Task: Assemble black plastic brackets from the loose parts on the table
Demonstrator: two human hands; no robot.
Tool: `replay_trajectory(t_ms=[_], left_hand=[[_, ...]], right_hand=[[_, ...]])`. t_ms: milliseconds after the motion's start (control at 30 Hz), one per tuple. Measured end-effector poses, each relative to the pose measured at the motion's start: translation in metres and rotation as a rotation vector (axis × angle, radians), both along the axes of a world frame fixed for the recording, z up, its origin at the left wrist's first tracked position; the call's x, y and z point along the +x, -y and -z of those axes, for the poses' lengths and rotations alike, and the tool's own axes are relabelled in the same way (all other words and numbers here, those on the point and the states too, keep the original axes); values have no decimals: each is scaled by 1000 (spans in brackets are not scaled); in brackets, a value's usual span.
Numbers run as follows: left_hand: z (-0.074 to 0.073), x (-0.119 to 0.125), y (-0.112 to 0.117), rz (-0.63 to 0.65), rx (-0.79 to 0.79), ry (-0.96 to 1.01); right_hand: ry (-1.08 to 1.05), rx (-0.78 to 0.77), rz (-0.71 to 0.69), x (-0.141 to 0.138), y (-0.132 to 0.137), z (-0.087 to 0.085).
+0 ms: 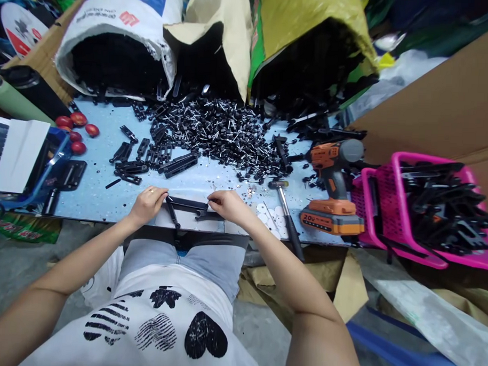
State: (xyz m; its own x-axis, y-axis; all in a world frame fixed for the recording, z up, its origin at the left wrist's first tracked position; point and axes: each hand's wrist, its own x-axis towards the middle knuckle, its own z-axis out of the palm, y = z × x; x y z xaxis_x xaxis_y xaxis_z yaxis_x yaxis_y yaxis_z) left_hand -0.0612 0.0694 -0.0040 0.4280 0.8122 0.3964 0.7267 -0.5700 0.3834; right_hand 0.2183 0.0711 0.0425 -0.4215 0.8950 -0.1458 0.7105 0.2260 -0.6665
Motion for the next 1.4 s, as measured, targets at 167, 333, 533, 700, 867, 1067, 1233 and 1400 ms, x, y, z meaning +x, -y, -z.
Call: replay_trajectory(t_ms=[167, 333, 533, 700, 867, 1067, 1233, 1400], left_hand=[[0, -4, -1, -16, 117, -93], [0, -3, 4, 30, 226, -194], [8, -1, 1, 141, 318, -171], [13, -11, -9, 210, 362, -102], [12, -12, -12, 321, 383, -71], [-1, -12, -7, 258, 181, -106], [-11, 3, 37, -264, -91, -269], [-10, 49, 69, -402, -562, -418]], right_hand=[[160, 37, -95, -9, 2, -13], [360, 49, -173, -18, 4, -21], [574, 88, -207, -31, 5, -20], [360, 232, -149, -15, 20, 7], [-20, 441, -85, 2, 38, 56], [7, 475, -116, 12, 42, 73], [26, 584, -111, -29, 31, 53], [-105, 489, -258, -88, 10, 59]])
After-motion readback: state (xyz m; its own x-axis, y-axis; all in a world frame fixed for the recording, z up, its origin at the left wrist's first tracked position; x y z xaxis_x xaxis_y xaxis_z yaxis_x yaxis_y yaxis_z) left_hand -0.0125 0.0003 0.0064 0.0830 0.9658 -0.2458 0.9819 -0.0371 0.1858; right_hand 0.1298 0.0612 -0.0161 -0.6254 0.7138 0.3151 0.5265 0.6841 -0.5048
